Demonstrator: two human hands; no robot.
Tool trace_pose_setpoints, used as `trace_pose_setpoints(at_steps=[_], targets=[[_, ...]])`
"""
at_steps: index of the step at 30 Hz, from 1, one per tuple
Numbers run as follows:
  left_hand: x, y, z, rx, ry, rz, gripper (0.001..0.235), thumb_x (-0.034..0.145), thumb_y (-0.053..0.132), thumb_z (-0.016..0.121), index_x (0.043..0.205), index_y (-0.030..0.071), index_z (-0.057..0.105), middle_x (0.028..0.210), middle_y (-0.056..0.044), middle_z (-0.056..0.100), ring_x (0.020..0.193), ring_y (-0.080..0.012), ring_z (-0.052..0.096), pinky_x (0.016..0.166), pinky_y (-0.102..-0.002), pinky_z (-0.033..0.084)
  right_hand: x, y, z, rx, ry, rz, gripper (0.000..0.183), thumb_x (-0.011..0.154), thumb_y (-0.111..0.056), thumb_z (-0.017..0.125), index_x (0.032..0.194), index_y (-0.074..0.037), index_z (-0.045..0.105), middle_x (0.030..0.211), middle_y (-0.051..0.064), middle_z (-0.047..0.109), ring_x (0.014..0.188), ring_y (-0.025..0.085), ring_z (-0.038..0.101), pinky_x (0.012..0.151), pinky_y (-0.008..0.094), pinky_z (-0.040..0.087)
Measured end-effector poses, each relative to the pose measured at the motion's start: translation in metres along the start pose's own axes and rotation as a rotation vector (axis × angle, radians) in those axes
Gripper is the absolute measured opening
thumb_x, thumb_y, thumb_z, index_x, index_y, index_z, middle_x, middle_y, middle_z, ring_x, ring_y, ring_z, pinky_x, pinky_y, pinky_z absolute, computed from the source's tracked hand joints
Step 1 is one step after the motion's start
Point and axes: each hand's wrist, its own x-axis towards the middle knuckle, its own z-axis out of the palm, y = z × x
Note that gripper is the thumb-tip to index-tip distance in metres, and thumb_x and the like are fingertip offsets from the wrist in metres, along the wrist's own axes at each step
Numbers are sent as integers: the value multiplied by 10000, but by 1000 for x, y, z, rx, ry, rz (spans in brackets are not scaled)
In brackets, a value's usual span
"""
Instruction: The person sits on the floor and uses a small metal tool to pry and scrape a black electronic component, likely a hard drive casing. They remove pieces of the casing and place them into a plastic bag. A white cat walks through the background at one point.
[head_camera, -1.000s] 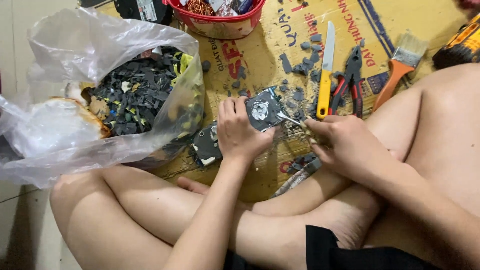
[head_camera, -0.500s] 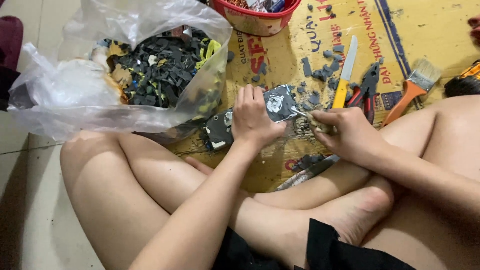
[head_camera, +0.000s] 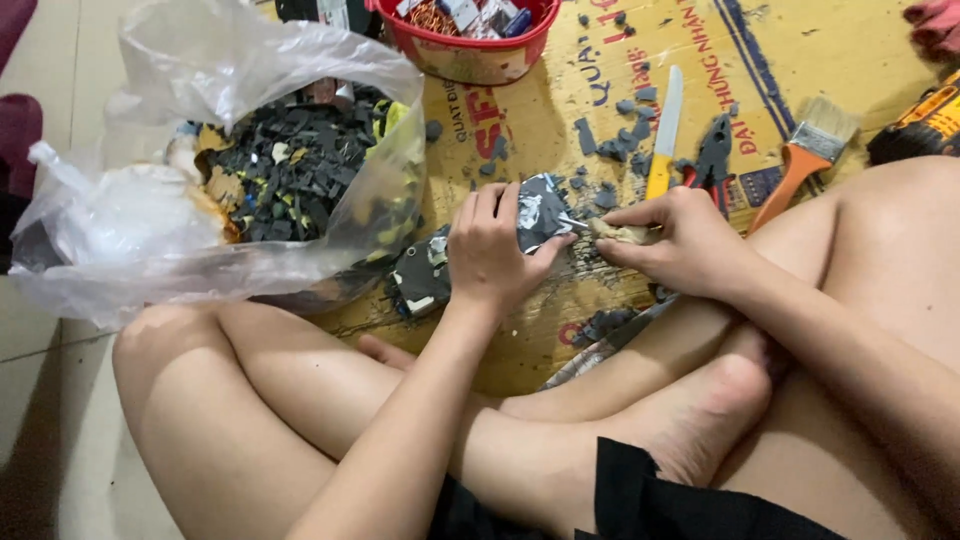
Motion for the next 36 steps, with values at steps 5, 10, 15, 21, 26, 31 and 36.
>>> trace_pose_setpoints(at_steps=[5,10,15,21,26,31,36], targets=[[2,-4,2,-3,-53,9,766,680,571,832,1153,-15,696,1057,-165,687,985,-332,687,830,-444,565,3,-8,-5,77,-14,81,363,749,-197,822,1085,-63,792,977,236,769,1013,357,736,814,438,565],[-1,-20,14,135,-158,155,647,805,411,787,1220,-69,660,1130,-252,686,1029,-375,686,899,-451,564,9,-4,-8,113,-35,90,341,748,-190,825,1063,-60,802,990,217,780,1031,334,735,837,433,564],[-3,-24,32,351,-325,227,658,896,377,690,1287,-139,579,1229,-359,630,1109,-480,649,943,-541,536,12,3,-10,12,-71,-42,349,737,-172,792,1078,-104,810,972,161,802,991,376,744,874,434,575],[6,-23,20,429,-385,310,527,970,288,571,1288,-132,591,1213,-371,644,1092,-497,671,900,-566,561,8,-12,-20,-15,-188,4,386,827,-104,703,1197,-8,753,1028,213,782,963,343,752,906,447,565],[10,-28,19,410,-380,325,441,1015,229,500,1274,-111,610,1182,-362,665,1048,-468,699,854,-548,593,9,-15,-27,-26,-257,-28,387,839,-89,679,1213,-9,742,1035,225,785,968,389,748,883,463,562],[17,-13,4,328,-330,281,372,1052,229,494,1194,-71,662,1109,-320,706,970,-436,733,790,-528,618,9,-21,-32,-52,-289,-11,378,866,-78,659,1227,5,733,1063,213,783,983,362,742,908,457,549],[13,-15,-6,213,105,-169,274,1048,120,544,808,15,625,551,-175,643,529,-352,695,523,-445,552,4,-18,-31,-91,-303,31,341,861,-55,679,1190,-8,753,1027,190,789,961,327,752,924,443,559]])
